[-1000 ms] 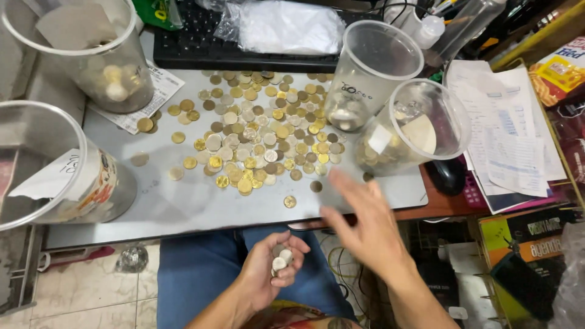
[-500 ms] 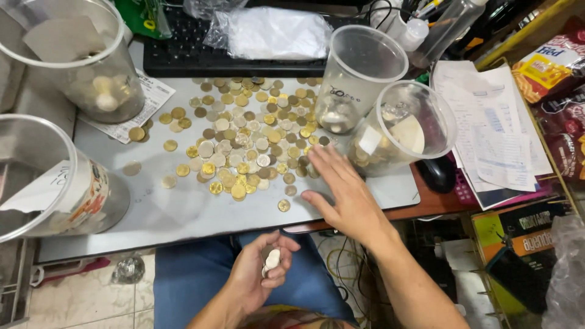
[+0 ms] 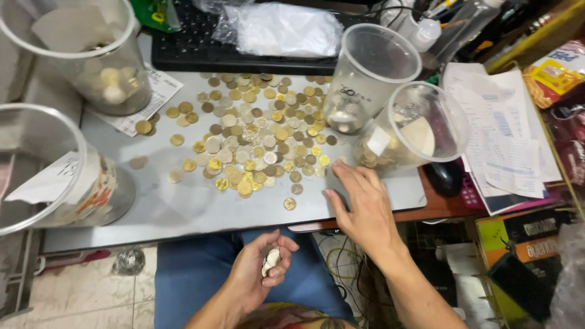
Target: Sorting and counting a large pile of coins on a desk and placing them into plastic containers
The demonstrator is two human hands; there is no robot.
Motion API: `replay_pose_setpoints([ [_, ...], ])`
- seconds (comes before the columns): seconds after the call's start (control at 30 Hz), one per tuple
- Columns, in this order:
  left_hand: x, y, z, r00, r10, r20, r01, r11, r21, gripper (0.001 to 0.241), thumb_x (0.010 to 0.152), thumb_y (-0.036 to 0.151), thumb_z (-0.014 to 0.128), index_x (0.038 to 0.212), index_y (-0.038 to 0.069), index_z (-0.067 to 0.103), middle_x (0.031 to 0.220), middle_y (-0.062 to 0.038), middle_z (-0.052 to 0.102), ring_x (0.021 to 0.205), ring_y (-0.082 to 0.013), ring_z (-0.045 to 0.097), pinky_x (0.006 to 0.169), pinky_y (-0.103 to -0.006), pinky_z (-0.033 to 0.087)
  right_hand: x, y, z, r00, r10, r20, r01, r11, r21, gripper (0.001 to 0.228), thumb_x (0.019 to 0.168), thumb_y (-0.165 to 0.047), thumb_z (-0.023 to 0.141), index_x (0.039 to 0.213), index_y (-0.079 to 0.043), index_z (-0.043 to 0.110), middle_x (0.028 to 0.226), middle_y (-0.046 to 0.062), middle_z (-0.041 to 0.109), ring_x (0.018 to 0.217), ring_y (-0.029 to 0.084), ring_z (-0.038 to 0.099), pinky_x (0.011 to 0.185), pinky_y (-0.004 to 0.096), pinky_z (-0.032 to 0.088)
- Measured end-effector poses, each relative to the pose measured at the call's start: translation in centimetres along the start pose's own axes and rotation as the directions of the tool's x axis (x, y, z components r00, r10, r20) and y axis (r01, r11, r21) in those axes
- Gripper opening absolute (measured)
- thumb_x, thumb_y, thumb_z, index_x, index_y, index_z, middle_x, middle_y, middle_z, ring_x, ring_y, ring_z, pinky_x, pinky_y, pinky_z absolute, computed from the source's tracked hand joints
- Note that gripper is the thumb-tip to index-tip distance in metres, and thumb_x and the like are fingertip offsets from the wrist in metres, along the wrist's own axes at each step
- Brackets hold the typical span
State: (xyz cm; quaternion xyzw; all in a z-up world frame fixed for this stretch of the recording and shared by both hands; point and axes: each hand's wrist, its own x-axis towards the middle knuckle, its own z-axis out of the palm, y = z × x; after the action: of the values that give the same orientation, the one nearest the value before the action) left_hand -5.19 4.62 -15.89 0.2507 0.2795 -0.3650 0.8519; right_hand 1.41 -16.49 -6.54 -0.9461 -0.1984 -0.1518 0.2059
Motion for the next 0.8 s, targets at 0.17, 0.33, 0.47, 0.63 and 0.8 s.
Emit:
replay_pose_setpoints([
  [0.17,0.2,-0.3,-0.2,1.0,0.011,0.006,-0.011,1.0,0.018,0.036,0.1,0.026,0.052,0.093,-0.007,0.066,0.062,-0.013,0.055,0.041,-0.0099,0.031,0.032,-0.0208,0.013,-1.3,0.1,0.6,0.99,-0.142,-0.017,0.142,0.99,0.02,0.039,0.095,-0.016,0.07,0.13,-0.001,0.065,0.135,0.019,0.066,0.132,0.036,0.06,0.113,0.05,0.047],
  [0.33,0.4,-0.2,-0.2,1.0,0.007,0.002,-0.007,1.0,0.03,0.036,0.098,0.027,0.054,0.093,-0.006,0.067,0.061,-0.013,0.054,0.041,-0.0105,0.032,0.033,-0.0207,0.013,-2.3,0.5,0.4,0.995,-0.075,-0.071,0.076,0.997,0.011,0.033,0.094,-0.011,0.07,0.125,0.002,0.067,0.127,0.02,0.07,0.127,0.036,0.064,0.111,0.048,0.05],
  [0.47,0.2,-0.2,0.4,1.0,0.013,-0.009,-0.013,1.0,0.028,0.036,0.098,0.026,0.054,0.093,-0.007,0.067,0.061,-0.013,0.054,0.042,-0.0109,0.033,0.032,-0.0214,0.015,-0.2,-0.6,-0.1,0.998,-0.056,0.016,0.055,0.998,0.025,0.052,0.099,-0.02,0.064,0.143,0.005,0.051,0.148,0.023,0.055,0.141,0.038,0.049,0.12,0.048,0.039],
  [0.63,-0.1,0.2,1.3,0.999,0.006,-0.033,-0.004,0.998,0.056,0.039,0.099,0.026,0.052,0.1,-0.009,0.068,0.066,-0.016,0.06,0.041,-0.0119,0.033,0.033,-0.0222,0.014,-1.7,-1.9,-0.4,0.998,-0.064,0.028,0.063,0.997,0.052,0.043,0.097,-0.022,0.065,0.132,0.004,0.06,0.131,0.02,0.067,0.135,0.038,0.055,0.113,0.05,0.046],
  [0.8,1.5,-0.9,0.1,0.999,-0.031,0.01,0.032,0.999,-0.03,0.043,0.096,0.032,0.051,0.108,-0.004,0.071,0.072,-0.016,0.069,0.039,-0.0139,0.041,0.031,-0.0206,0.013,-3.1,-5.3,-1.5,0.968,-0.221,0.12,0.152,0.894,0.422,0.04,0.09,-0.012,0.074,0.127,0.0,0.066,0.128,0.013,0.072,0.13,0.034,0.064,0.115,0.049,0.047],
])
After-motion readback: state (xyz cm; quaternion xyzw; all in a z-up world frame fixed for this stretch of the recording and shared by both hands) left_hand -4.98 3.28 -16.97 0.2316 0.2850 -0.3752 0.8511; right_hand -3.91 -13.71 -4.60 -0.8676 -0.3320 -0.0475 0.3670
